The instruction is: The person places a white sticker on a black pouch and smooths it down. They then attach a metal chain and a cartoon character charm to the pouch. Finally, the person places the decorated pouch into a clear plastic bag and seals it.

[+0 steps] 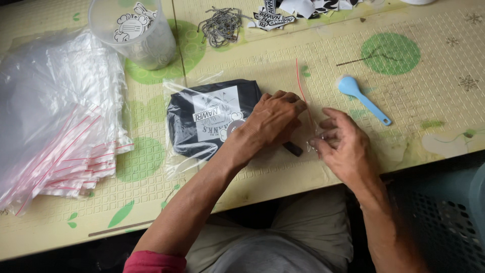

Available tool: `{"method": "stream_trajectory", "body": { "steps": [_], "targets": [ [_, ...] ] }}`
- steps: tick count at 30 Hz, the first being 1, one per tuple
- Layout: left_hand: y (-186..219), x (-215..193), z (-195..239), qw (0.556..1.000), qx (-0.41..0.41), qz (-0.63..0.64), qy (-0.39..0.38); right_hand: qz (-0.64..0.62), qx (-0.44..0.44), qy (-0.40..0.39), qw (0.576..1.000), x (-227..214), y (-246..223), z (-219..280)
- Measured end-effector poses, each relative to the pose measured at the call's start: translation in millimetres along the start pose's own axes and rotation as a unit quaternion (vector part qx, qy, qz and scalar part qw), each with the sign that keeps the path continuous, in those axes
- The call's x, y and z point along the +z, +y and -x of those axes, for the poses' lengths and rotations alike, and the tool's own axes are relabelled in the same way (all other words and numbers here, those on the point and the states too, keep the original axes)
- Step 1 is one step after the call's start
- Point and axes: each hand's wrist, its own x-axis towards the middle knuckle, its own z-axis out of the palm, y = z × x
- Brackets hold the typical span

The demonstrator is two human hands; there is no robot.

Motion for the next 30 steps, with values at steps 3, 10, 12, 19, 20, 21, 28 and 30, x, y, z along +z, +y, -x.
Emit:
{"method": "stream_trajectory", "body": {
  "steps": [3, 10, 12, 19, 20, 21, 28, 30],
  "targets": [
    [-4.0, 5.3, 5.0, 0.998, 0.049, -0.020, 0.046, 0.078, -0.012, 0.029, 0.996, 2.0, 0.8, 6.6],
    [2.6, -8.5, 2.4, 0.998, 0.036, 0.036, -0.028, 0.212, -0.101, 0.039, 0.971, 16.8, 14.6, 11.7],
    [1.0, -10.4, -1.9, 0.998, 0.021, 0.044, -0.031, 0.265, -0.106, 0.031, 0.958, 24.5, 25.3, 10.6],
    [-64.0, 15.0, -63.8, 0.997, -0.073, 0.028, 0.025, 0.259, -0.110, 0.041, 0.959, 25.9, 28.4, 19.3],
    [-67.1, 5.6, -74.9, 0.992, -0.112, 0.046, 0.031, 0.258, -0.139, 0.058, 0.954, 27.2, 30.8, 19.3],
    [-70.3, -4.1, -85.8, 0.986, -0.151, 0.063, 0.037, 0.257, -0.167, 0.074, 0.949, 28.5, 33.0, 19.3],
    [-93.4, 9.6, -129.2, 0.959, -0.225, 0.158, -0.068, 0.232, -0.178, 0.103, 0.951, 32.9, 33.5, 22.1],
    [-105.4, 13.9, -140.2, 0.946, -0.258, 0.165, -0.108, 0.220, -0.176, 0.093, 0.955, 32.5, 33.7, 20.9]
  ]
}}
